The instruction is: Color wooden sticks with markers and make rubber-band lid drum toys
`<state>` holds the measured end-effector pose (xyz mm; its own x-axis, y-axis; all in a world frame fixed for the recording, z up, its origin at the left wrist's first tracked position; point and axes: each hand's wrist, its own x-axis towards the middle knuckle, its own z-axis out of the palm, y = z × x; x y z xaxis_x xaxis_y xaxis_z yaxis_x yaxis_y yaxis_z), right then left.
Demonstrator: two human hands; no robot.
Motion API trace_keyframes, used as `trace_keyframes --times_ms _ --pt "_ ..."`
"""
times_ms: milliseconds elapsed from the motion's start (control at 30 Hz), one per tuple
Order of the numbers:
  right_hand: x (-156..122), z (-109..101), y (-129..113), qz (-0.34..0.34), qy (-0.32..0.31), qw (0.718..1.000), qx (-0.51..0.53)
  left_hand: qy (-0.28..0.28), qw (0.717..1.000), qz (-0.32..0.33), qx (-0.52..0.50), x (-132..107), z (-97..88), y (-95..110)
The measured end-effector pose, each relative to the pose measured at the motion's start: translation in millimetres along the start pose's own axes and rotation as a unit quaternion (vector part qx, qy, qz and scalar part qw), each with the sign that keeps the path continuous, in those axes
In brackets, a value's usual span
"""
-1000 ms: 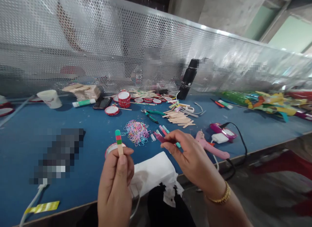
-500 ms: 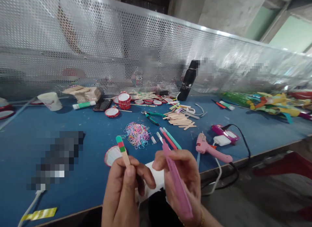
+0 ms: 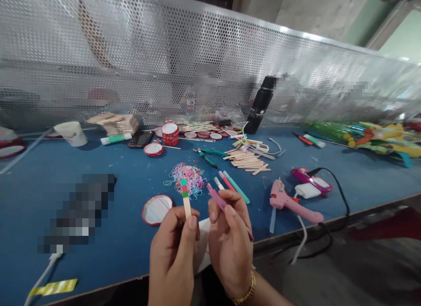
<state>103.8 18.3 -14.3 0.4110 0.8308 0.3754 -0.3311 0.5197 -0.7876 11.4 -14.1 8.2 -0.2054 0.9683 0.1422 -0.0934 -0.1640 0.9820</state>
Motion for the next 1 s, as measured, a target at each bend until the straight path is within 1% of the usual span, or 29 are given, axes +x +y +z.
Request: trace_keyframes --times_ms 33,167,267,400,467,600,700,833,1000 --pt "-1.3 0.3 -1.1 -0.012 0.002 1.0 -0.011 -0.004 1.0 0.0 0.011 1.1 0.8 0.2" --pt "-6.5 4.1 -5.9 -0.097 0.049 0.99 -0.084 -0.011 1.0 -0.011 0.018 3.0 2.4 -0.4" --pt "-8.0 5.5 -5.7 -0.138 0.03 0.985 -0.1 -0.012 1.0 -0.019 0.006 4.1 1.8 -2.4" --pt "-7.6 1.5 -0.3 -0.145 -0.042 0.978 -0.142 -0.023 1.0 -0.013 -0.009 5.9 1.4 -2.3" --pt "-7.1 -0.2 2.7 -0.149 -0.059 0.977 -0.144 -0.022 1.0 -0.002 0.0 6.6 2.0 -1.1" --pt "-6.3 1.2 5.5 -0.155 -0.05 0.981 -0.103 -0.014 1.0 0.018 0.02 8.0 2.6 -0.5" --pt "-7.0 3.0 5.2 -0.16 -0.042 0.982 -0.091 -0.009 1.0 0.017 0.019 9.0 1.9 -1.3" --pt "-8.9 1.5 4.7 -0.171 -0.048 0.977 -0.119 0.004 1.0 0.001 0.008 8.8 2.0 -1.1" --pt "-8.6 -0.2 5.1 -0.186 -0.058 0.968 -0.156 -0.006 1.0 -0.006 0.002 7.8 3.6 -3.0"
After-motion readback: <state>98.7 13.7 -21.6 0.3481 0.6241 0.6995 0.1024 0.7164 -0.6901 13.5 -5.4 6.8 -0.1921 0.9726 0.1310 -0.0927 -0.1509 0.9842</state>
